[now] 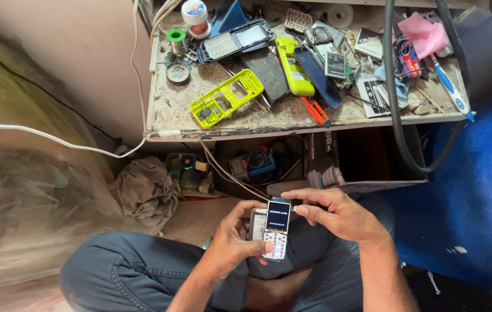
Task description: The person assembles a small mobile phone by inserting the battery and closing the back cover, then powers it on and connects a charging cable. They test the keypad and screen, then disassemble the phone again and handle a yellow phone casing.
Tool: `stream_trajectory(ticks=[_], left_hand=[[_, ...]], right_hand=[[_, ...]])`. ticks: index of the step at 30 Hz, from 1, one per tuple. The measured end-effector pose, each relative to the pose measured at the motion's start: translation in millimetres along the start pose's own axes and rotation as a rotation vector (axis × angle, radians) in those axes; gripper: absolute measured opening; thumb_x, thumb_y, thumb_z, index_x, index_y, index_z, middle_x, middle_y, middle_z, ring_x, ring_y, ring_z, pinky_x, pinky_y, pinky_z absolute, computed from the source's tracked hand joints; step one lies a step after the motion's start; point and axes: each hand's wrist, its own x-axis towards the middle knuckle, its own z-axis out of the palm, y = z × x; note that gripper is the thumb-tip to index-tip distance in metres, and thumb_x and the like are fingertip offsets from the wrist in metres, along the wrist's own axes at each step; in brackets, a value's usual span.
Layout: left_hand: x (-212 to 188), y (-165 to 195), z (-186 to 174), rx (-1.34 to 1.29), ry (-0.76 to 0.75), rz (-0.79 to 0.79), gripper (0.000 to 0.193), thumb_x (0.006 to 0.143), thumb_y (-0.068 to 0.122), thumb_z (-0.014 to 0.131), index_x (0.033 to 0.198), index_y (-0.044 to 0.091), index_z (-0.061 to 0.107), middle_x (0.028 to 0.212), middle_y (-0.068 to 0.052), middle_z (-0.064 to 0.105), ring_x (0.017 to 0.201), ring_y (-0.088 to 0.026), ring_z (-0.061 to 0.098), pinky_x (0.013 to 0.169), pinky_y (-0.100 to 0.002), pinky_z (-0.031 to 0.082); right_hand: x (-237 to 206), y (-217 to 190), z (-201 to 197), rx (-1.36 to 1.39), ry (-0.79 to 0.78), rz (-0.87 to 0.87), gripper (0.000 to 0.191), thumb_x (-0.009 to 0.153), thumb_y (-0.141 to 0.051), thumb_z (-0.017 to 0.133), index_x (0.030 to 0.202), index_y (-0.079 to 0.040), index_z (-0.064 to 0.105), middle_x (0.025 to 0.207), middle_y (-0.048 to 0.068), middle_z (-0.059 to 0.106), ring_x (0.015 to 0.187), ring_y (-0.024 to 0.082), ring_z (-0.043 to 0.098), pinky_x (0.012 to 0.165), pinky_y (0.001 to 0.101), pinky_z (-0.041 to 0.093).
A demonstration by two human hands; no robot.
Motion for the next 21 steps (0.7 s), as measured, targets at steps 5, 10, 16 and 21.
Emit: stream_trajectory(ticks=[5, 10, 16, 21], left_hand=[[1.0, -0.6, -0.2, -0.007, -0.002, -0.002, 0.074, 0.069, -0.001, 0.087, 0.134, 0.004, 0.052, 0.102, -0.012, 0.07, 0.086, -0.018, 0.072, 0.058, -0.033, 0.063], [0.1, 1.1, 1.2, -0.001, 0.008, -0.007, 0.075, 0.068, 0.0, 0.087, 0.135, 0.003, 0.052, 0.102, -0.013, 0.07, 0.086, -0.019, 0.071, 0.059, -0.033, 0.064], [-1.1, 2.9, 1.4, -0.003, 0.012, -0.016, 0.075, 0.069, 0.0, 0.088, 0.134, 0.003, 0.052, 0.102, -0.013, 0.07, 0.087, -0.018, 0.071, 0.059, -0.033, 0.063], [0.0, 0.9, 0.4, -0.018, 0.002, -0.011, 0.075, 0.069, 0.001, 0.088, 0.134, 0.003, 0.051, 0.102, -0.013, 0.07, 0.086, -0.019, 0.072, 0.058, -0.033, 0.063]], right_hand=[[-0.1, 0.5, 0.9, 0.036, 0.005, 0.02, 0.043, 0.096, -0.018, 0.067, 0.138, -0.007, 0.068, 0.076, -0.006, 0.058, 0.07, 0.004, 0.05, 0.06, 0.0212, 0.044], [0.4, 0.3, 0.8, 0.024, 0.007, 0.013, 0.043, 0.096, -0.018, 0.068, 0.138, -0.008, 0.068, 0.074, -0.006, 0.057, 0.07, 0.004, 0.05, 0.059, 0.021, 0.044], [0.6, -0.2, 0.7, 0.035, 0.005, 0.008, 0.043, 0.096, -0.018, 0.068, 0.138, -0.007, 0.068, 0.074, -0.005, 0.057, 0.07, 0.004, 0.049, 0.059, 0.0213, 0.044], [-0.3, -1.1, 0.5, 0.021, 0.009, 0.011, 0.043, 0.096, -0.019, 0.068, 0.137, -0.008, 0.068, 0.073, -0.005, 0.056, 0.069, 0.004, 0.049, 0.059, 0.0213, 0.043]])
